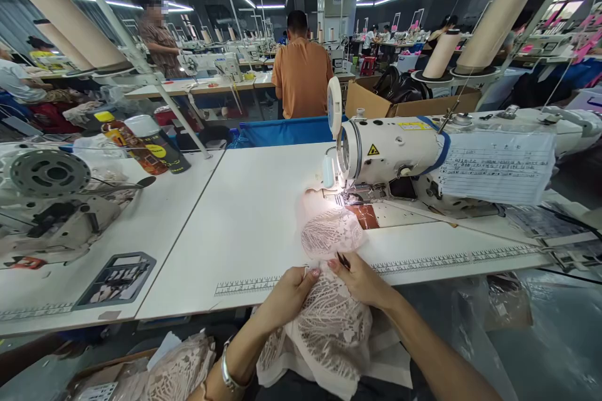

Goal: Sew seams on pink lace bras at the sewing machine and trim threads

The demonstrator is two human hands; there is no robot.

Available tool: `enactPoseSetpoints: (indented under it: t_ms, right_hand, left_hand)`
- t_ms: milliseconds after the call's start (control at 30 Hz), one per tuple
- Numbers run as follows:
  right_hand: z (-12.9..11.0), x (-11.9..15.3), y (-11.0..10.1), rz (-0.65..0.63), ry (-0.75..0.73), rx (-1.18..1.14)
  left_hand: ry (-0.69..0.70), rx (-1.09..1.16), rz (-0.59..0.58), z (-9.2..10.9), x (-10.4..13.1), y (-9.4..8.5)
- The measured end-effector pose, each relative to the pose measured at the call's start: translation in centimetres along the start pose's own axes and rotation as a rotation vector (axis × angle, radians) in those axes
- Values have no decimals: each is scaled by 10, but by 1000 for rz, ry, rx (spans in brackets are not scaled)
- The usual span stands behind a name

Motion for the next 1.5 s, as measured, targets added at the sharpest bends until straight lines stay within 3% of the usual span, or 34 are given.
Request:
enactPoseSetpoints:
  t_ms: [133,267,333,467,533,600,733,800,933,1067,1300,1400,1500]
  right_hand:
    - [-6,-5,1,-209,-35,-7]
    - [-7,-11,4,-306,-51,10]
    - [-5,-13,5,-239,-53,58]
    - [-2,-11,7,66,-73,190]
    - [-1,-8,10,158,-88,213]
    - [1,-7,9,203,-85,204]
    - [-1,-8,-5,151,-46,124]
    - [-6,-7,-5,38,-43,74]
    - [-13,2,6,-137,-45,24]
    - [-3,0,18,-153,-129,148]
    - [-24,-11,33,-11,-423,286]
    - [-27,-7,26,-13,-402,322]
    - [-18,5,14,-11,-280,307]
  left_hand:
    - [-1,-108,-44,-2,-2,2]
    - [0,-135,-27,-2,-2,3]
    - [0,-105,90,-3,-1,5]
    - [14,27,450,-10,13,16]
    - [6,141,501,-16,20,25]
    - [-16,342,421,-19,21,31]
    - [-52,892,92,-8,5,21]
    - [-70,987,130,-3,-6,4]
    - [-145,666,544,-3,-14,-28]
    - [-153,650,682,-3,-13,-32]
    - [-142,655,732,-7,-9,-30]
    - [-108,622,683,-9,-5,-30]
    - [-63,589,624,-10,1,-34]
Point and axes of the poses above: each hand's wrist, its own x-axis away from the middle knuckle, its own y-axis out of the palm, z = x × y, the point moved 7 cm from there along -x, towards the middle knuckle, and after that the axes turned 13 degrees about -y, right-handed, at the moved point
